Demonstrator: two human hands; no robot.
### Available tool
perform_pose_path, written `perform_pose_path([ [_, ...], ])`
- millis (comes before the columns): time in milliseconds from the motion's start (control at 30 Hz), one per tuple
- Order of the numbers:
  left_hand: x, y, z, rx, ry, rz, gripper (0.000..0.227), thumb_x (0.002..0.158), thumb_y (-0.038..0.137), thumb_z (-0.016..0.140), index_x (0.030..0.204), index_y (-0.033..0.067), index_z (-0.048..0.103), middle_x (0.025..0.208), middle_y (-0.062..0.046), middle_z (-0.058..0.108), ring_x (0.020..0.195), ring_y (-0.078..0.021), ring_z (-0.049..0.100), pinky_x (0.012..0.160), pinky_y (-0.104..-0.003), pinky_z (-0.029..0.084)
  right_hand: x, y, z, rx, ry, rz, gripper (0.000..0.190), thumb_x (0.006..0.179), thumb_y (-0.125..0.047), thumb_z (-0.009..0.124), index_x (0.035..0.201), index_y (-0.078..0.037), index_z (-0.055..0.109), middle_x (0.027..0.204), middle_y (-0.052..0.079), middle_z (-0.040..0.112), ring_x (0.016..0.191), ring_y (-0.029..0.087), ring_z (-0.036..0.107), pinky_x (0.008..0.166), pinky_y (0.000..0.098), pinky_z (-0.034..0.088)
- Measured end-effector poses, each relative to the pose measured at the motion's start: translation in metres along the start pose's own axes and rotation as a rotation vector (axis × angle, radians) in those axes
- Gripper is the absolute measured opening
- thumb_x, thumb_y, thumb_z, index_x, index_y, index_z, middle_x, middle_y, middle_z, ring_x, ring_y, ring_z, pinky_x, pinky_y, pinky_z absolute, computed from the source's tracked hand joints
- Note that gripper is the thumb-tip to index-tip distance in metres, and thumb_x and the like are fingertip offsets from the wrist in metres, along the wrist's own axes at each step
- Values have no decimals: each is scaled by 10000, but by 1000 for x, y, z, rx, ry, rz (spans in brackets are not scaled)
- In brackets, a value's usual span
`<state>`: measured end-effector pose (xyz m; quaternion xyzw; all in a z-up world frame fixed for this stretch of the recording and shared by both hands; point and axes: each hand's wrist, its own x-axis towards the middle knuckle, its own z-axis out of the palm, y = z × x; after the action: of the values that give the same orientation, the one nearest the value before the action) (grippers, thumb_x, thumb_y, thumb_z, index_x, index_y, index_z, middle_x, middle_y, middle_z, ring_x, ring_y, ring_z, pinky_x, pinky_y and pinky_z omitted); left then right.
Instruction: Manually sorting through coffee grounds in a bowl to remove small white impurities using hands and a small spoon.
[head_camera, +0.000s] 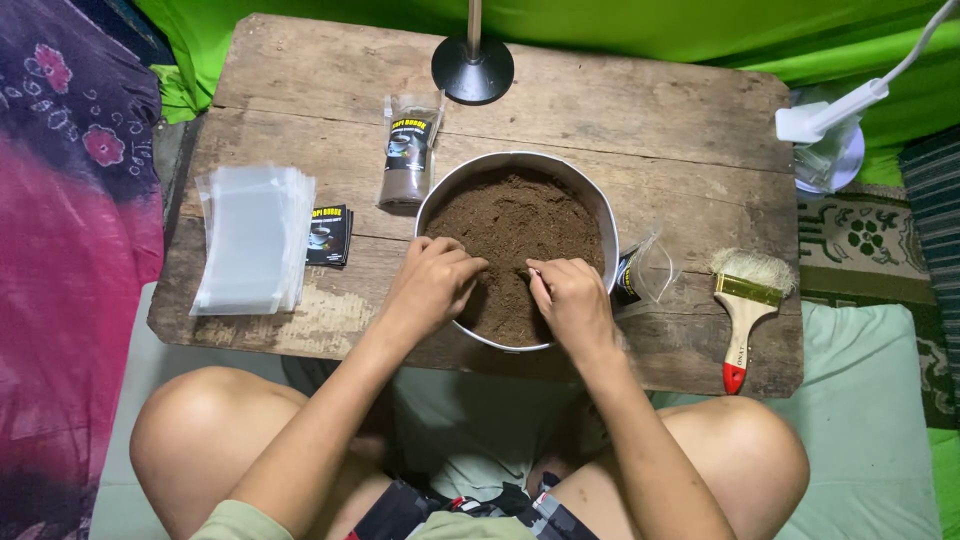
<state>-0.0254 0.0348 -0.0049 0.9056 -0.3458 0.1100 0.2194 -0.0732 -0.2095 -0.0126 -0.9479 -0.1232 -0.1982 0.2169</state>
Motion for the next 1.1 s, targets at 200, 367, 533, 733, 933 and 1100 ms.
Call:
perform_pose_path([
  [200,23,-11,9,-68,-45,-50,166,890,311,699,1041,277,757,933,57,772,1059,-172,672,922,-404,402,32,0,3,29,85,13,155,952,-182,714,1075,-202,805,909,-9,760,855,218,719,753,356,570],
  [367,53,-19,-2,-86,121,-108,151,926,299,686,1052,256,758,909,47,742,960,-184,671,836,-348,465,54,0,-12,84,96,63,199,945,-97,700,1111,-133,804,953,60,759,887,281,706,777,394,567],
  [533,64,-33,27,-52,202,-156,145,930,284,691,1053,242,756,912,35,714,923,-194,667,796,-337,514,58,8,-5,13,81,80,181,941,-126,713,1095,-142,806,983,52,743,923,281,695,804,394,562],
  [733,68,-18,39,-144,48,-186,162,936,258,659,1015,188,782,879,-15,738,907,-235,678,787,-361,523,49,17,13,-35,-6,89,150,944,-209,704,1057,-213,802,986,-23,745,942,213,684,837,355,535],
  [933,59,-10,27,-283,-7,-224,181,956,254,640,1054,183,774,936,-30,757,943,-263,690,815,-385,532,37,8,0,-20,-60,85,149,949,-216,681,1050,-250,786,1005,-52,752,960,204,690,841,355,525],
  [1100,41,2,19,-333,-48,-157,173,932,254,677,1054,193,785,977,-30,775,947,-270,691,778,-393,521,19,0,-15,11,-99,44,127,953,-225,693,1037,-246,786,1020,-66,764,971,185,691,838,331,514],
])
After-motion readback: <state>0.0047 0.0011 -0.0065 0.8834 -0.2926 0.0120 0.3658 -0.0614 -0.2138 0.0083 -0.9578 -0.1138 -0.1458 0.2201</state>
